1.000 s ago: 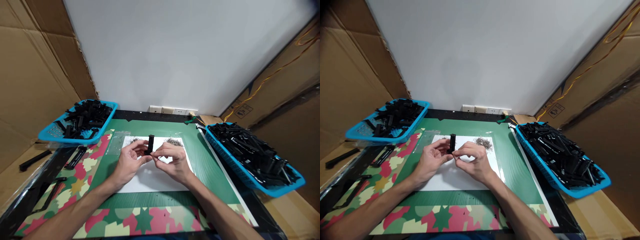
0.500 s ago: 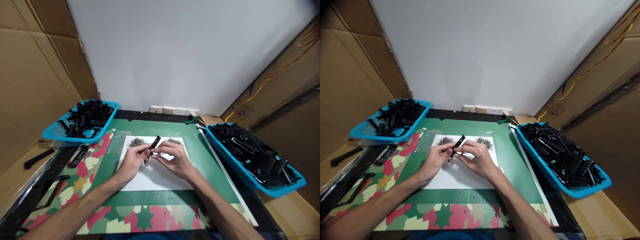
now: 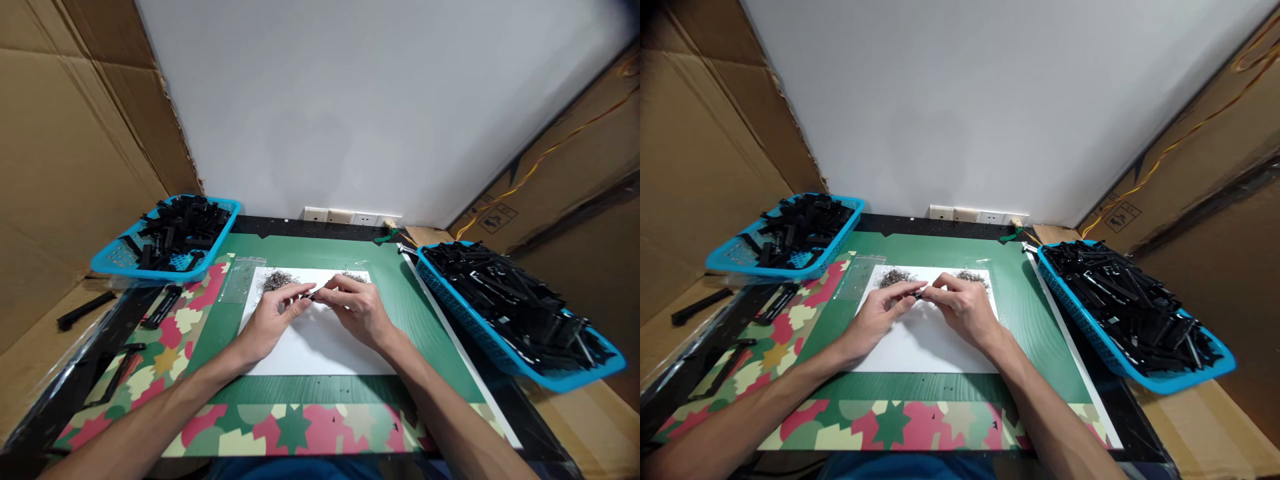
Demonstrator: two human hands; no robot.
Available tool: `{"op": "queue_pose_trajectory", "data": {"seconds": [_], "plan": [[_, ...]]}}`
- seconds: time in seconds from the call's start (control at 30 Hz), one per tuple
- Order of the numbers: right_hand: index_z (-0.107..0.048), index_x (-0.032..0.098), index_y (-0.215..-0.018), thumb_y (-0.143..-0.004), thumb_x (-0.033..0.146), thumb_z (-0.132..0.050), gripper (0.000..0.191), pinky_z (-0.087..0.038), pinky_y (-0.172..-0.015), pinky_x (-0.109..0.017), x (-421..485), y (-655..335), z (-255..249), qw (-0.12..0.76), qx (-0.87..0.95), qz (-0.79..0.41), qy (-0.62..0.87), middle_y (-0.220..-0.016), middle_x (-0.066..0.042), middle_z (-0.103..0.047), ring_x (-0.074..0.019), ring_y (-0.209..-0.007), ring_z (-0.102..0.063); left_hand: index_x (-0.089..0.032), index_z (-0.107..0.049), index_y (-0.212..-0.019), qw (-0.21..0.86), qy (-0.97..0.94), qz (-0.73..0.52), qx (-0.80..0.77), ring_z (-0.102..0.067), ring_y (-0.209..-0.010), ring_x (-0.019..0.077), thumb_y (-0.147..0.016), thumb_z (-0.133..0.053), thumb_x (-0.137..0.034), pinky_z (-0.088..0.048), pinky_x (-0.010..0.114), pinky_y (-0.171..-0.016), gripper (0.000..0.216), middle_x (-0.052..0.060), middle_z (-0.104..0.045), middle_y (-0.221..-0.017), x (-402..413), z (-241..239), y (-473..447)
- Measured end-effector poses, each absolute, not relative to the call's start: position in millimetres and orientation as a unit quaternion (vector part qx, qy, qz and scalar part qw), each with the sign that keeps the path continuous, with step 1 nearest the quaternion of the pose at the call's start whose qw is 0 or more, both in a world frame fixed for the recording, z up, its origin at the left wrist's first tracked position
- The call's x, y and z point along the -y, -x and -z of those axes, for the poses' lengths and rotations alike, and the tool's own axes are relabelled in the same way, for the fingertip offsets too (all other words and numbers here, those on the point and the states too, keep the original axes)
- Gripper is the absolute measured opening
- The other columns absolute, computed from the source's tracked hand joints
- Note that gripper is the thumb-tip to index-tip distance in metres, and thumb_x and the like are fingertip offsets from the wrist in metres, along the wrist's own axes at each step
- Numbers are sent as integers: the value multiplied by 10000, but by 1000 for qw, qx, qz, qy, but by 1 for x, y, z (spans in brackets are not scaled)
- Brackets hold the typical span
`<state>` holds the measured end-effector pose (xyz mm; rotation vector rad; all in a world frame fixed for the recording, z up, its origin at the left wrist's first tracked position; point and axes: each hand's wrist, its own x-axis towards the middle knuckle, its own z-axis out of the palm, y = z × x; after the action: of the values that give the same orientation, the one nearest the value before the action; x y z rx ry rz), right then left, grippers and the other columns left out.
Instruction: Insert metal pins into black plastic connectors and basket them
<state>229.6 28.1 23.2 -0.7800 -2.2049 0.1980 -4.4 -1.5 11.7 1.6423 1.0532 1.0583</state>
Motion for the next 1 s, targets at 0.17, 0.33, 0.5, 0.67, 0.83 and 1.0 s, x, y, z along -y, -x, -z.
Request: {"op": "queue_pose_trajectory", "data": {"seconds": [0.17,0.33,0.5,0.67,0.83,1.0], "plan": [[-860,268,-1030,-1068,184,-634,244,-464,-630,-230,-31,-232,-21,370,866,-82,327,-942,-34,-770,-114,-691,-670,-243,-763,-1329,274,-720,-453,-448,-685,-972,216,-962,-805,-367,-543,342,-854,390,87,-769,-1205,3,-11,6],[-841,248,-1066,-1096,223,-614,231,-479,-687,-244,-37,-233,-13,354,871,-134,312,-959,-46,-751,-129,-747,-679,-234,-818,-1204,191,-750,-440,-456,-722,-950,237,-991,-759,-280,-552,378,-855,227,72,-806,-1022,5,-7,6],[-736,217,-1285,-1016,409,-770,332,-491,-702,-274,-36,-235,-21,312,863,-173,359,-924,-37,-715,-168,-770,-655,-234,-823,-1198,160,-776,-414,-448,-727,-1045,268,-977,-768,-262,-532,450,-959,229,84,-813,-1148,2,-2,8],[-697,219,-1302,-1152,260,-487,261,-537,-836,-340,-34,-236,-31,296,876,-149,350,-1096,-106,-703,-217,-964,-664,-226,-827,-1151,148,-793,-377,-455,-697,-1015,263,-966,-764,-232,-506,445,-938,195,76,-811,-1100,1,0,7],[-739,199,-1189,-1123,143,-459,293,-541,-816,-371,-39,-240,-28,264,905,-62,327,-1135,-139,-730,-257,-1012,-653,-202,-819,-1038,136,-805,-351,-458,-684,-875,239,-927,-766,-196,-458,436,-910,122,43,-798,-920,4,2,4],[-766,216,-1093,-1112,249,-577,193,-573,-740,-315,-35,-234,-22,362,840,-150,375,-996,-80,-800,-201,-831,-739,-193,-811,-1018,120,-819,-346,-441,-676,-840,226,-927,-737,-177,-425,408,-861,119,35,-765,-867,6,4,3]]}}
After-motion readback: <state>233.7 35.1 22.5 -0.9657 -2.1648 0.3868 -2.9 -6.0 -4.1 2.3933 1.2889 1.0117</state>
